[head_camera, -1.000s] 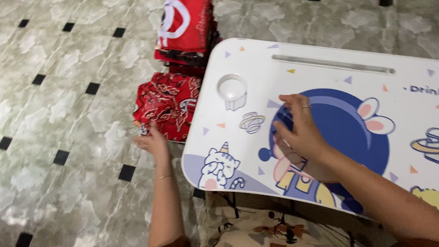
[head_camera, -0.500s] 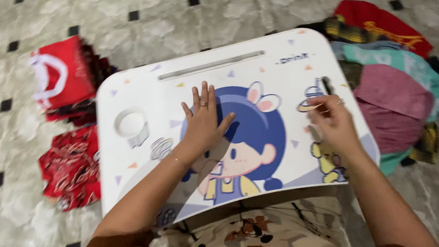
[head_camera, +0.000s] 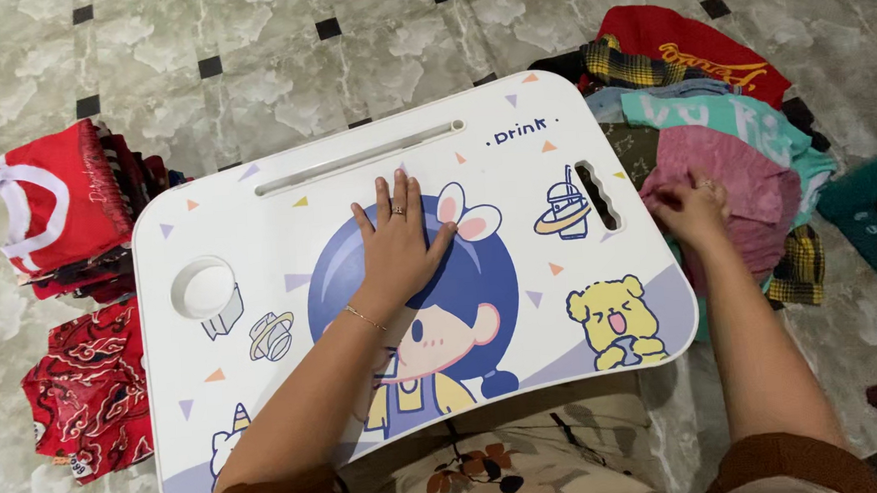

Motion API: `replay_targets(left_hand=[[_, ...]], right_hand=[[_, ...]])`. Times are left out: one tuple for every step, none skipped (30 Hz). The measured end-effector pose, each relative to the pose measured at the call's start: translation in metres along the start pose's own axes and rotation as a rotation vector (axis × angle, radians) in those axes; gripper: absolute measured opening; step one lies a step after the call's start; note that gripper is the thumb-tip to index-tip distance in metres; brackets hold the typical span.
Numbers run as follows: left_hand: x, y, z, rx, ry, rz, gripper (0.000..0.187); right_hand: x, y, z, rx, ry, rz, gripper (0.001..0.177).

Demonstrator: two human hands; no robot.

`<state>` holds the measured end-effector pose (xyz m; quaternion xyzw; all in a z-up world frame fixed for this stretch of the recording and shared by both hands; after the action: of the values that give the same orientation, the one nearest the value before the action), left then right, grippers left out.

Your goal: The person folds several pieces of clothing one by one on a small white tray. They handle a green polo shirt, a red patterned shirt, a pink top, a green Dora the Explorer shirt, a white top, and a dark green patterned top, stacking each folded item to the side.

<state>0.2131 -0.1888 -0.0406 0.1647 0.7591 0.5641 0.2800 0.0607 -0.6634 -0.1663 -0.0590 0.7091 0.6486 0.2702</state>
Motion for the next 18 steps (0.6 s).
replay_targets(left_hand=[[0.0, 0.0, 0.0, 0.003, 0.002, 0.004, 0.089], [-0.001, -0.001, 0.0, 0.006, 0.004, 0.008, 0.089], [-0.002, 0.0, 0.0, 0.005, 0.003, 0.003, 0.089], [-0.002, 0.0, 0.0, 0.004, 0.001, -0.001, 0.089], [-0.001, 0.0, 0.0, 0.004, 0.0, -0.003, 0.089], [0.0, 0.0, 0.0, 0.004, -0.001, -0.007, 0.089], [-0.001, 0.001, -0.001, 0.004, -0.003, -0.013, 0.089], [-0.002, 0.001, -0.002, 0.004, -0.004, -0.019, 0.089], [-0.001, 0.001, -0.002, 0.007, -0.006, -0.016, 0.089], [-0.001, 0.002, -0.001, 0.01, -0.008, -0.014, 0.089], [-0.001, 0.002, -0.001, 0.013, -0.008, -0.012, 0.088], [0.0, 0.002, 0.0, 0.009, -0.002, 0.008, 0.087], [-0.001, 0.002, -0.001, 0.008, 0.004, 0.026, 0.085], [-0.001, 0.002, -0.002, 0.007, 0.009, 0.045, 0.084], [-0.002, 0.004, -0.007, 0.081, -0.03, 0.014, 0.086], [-0.002, 0.008, -0.013, 0.155, -0.069, -0.018, 0.089], [-0.001, 0.012, -0.018, 0.225, -0.108, -0.05, 0.091], [-0.001, 0.015, -0.028, 0.364, -0.173, -0.061, 0.095]], right_hand=[[-0.003, -0.003, -0.003, -0.095, -0.054, 0.049, 0.03], [-0.007, -0.004, -0.006, -0.191, -0.108, 0.099, 0.031], [-0.012, -0.004, -0.014, -0.312, -0.23, 0.176, 0.028], [-0.017, -0.001, -0.023, -0.433, -0.35, 0.256, 0.025], [-0.019, 0.002, -0.024, -0.551, -0.469, 0.34, 0.022], [-0.024, 0.016, -0.027, -0.713, -0.577, 0.274, 0.022], [-0.031, 0.033, -0.03, -0.874, -0.681, 0.202, 0.025], [-0.053, 0.068, -0.019, -1.001, -0.431, 0.007, 0.026], [-0.068, 0.106, -0.004, -1.111, -0.17, -0.178, 0.029], [-0.076, 0.137, 0.008, -1.107, -0.101, -0.206, 0.03], [-0.084, 0.173, 0.018, -1.103, -0.031, -0.234, 0.032], [-0.089, 0.203, 0.035, -1.075, -0.018, -0.239, 0.03], [-0.096, 0.235, 0.055, -1.104, 0.026, -0.229, 0.031], [-0.102, 0.268, 0.076, -1.134, 0.07, -0.218, 0.032], [-0.108, 0.295, 0.104, -1.194, 0.148, -0.205, 0.035], [-0.114, 0.322, 0.13, -1.256, 0.225, -0.185, 0.037], [-0.118, 0.346, 0.16, -1.291, 0.305, -0.182, 0.039], [-0.122, 0.364, 0.19, -1.31, 0.362, -0.139, 0.039]])
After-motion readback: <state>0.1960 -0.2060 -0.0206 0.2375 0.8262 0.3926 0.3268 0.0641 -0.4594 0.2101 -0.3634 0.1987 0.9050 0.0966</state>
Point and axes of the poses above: each hand's wrist, its own x-axis away from the middle knuckle, its own y-axis out of the back of the hand, z = x × y, the point moved 6 cm from there along -x, towards the middle knuckle, and after that the axes turned 5 degrees about -x, right-handed, at the moved point
